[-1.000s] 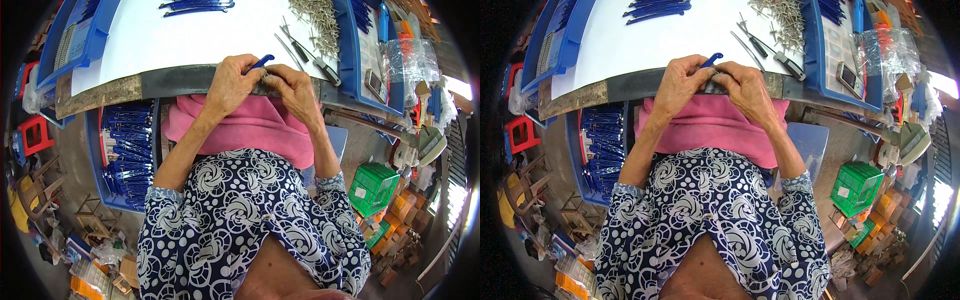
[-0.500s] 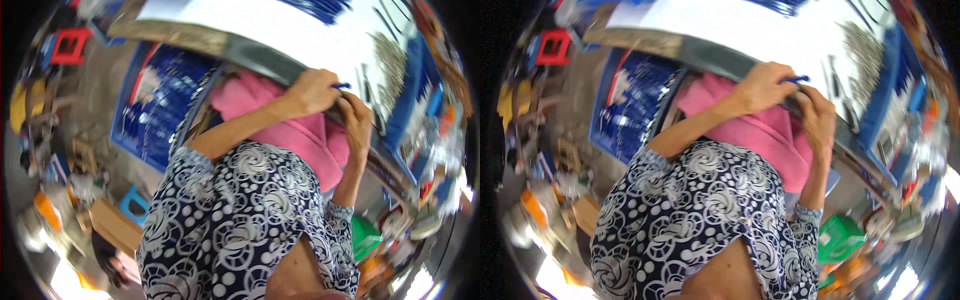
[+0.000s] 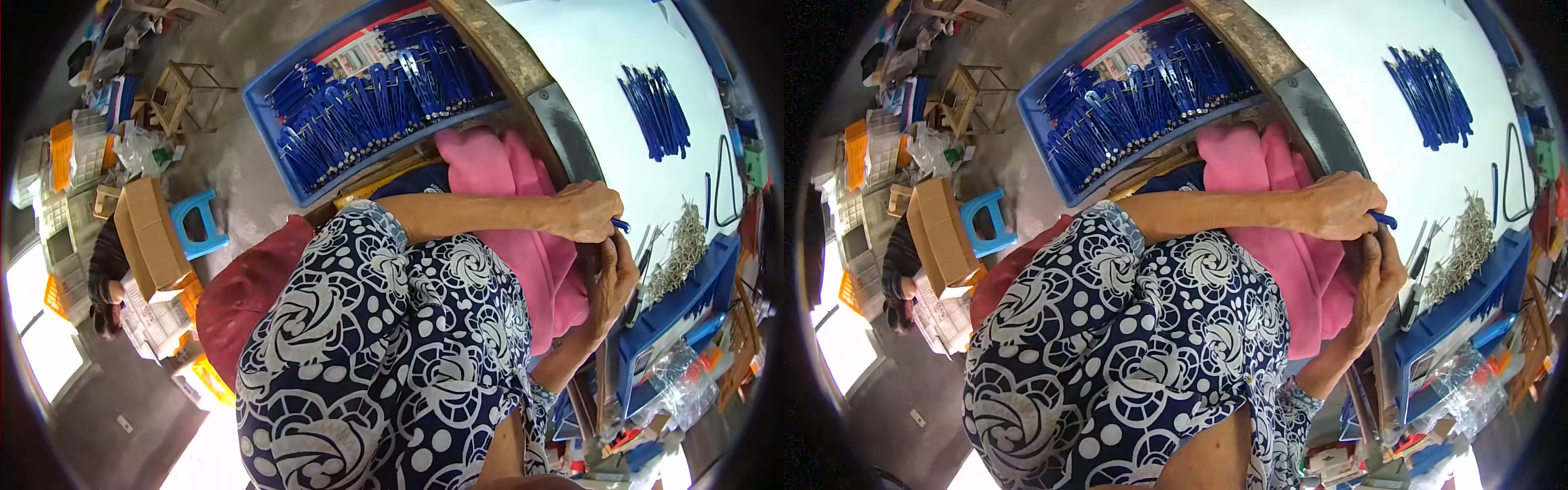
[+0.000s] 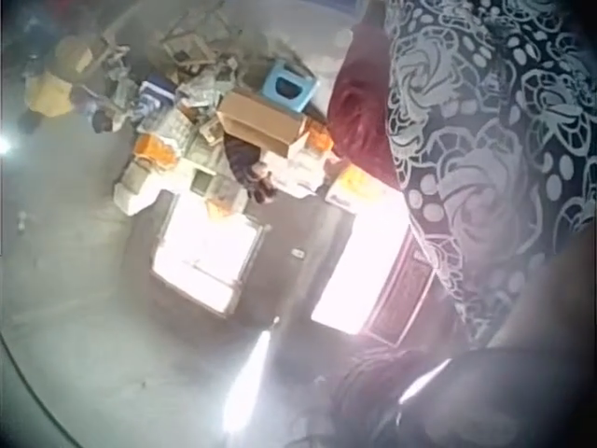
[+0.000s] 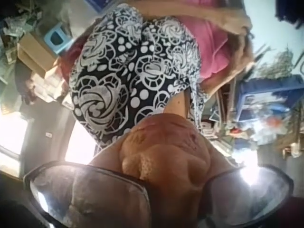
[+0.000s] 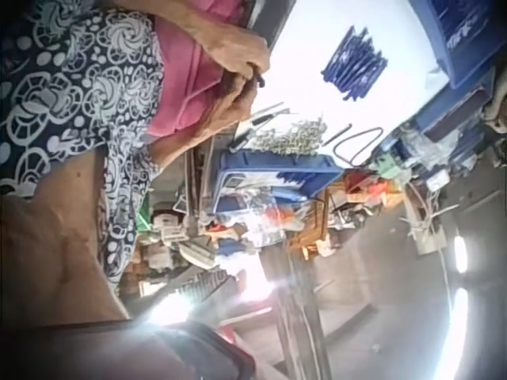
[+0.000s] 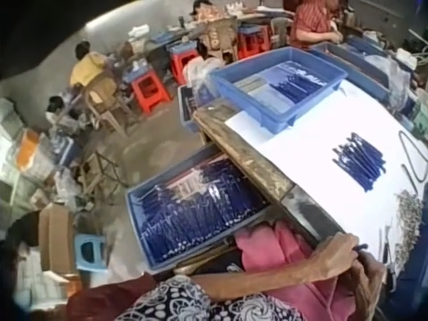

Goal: Assembling small blue plastic components by hand at a workstation.

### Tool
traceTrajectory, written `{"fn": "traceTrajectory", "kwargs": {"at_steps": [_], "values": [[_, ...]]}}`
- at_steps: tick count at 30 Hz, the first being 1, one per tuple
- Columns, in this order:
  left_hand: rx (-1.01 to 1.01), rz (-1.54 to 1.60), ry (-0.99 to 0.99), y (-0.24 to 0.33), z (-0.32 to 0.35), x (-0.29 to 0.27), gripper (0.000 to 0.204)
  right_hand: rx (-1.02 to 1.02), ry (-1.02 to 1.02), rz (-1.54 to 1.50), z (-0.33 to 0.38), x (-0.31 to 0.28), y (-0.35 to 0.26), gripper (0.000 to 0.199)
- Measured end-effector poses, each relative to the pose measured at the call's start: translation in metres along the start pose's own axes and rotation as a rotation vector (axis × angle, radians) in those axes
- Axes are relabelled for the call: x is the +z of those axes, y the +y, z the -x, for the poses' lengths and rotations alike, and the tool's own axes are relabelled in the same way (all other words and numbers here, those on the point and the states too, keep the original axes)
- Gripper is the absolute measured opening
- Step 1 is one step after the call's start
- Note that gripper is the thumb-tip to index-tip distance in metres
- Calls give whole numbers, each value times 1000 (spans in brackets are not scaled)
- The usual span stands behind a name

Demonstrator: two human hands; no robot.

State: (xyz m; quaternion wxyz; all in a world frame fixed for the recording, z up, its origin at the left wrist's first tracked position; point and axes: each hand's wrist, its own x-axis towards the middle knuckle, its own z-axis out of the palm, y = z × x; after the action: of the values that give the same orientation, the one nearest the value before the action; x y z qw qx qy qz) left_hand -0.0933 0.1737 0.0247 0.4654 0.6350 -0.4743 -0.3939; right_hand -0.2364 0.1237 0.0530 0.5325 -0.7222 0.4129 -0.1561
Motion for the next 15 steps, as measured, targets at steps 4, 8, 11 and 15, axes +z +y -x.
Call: {"fn": "traceTrajectory", "kwargs": {"at_steps": [4, 8, 11, 15], "values": [[28, -19, 26, -3, 2, 4, 19, -27, -42, 49, 0, -4, 1, 26], [-28, 10, 14, 0, 4, 6, 19, -150, 63, 78, 0, 2, 11, 17], [-30, -8, 22, -1, 5, 5, 18, -103, 85, 124, -1, 6, 13, 18], [57, -54, 52, -4, 8, 6, 17, -10, -53, -2, 1, -4, 1, 18]]}}
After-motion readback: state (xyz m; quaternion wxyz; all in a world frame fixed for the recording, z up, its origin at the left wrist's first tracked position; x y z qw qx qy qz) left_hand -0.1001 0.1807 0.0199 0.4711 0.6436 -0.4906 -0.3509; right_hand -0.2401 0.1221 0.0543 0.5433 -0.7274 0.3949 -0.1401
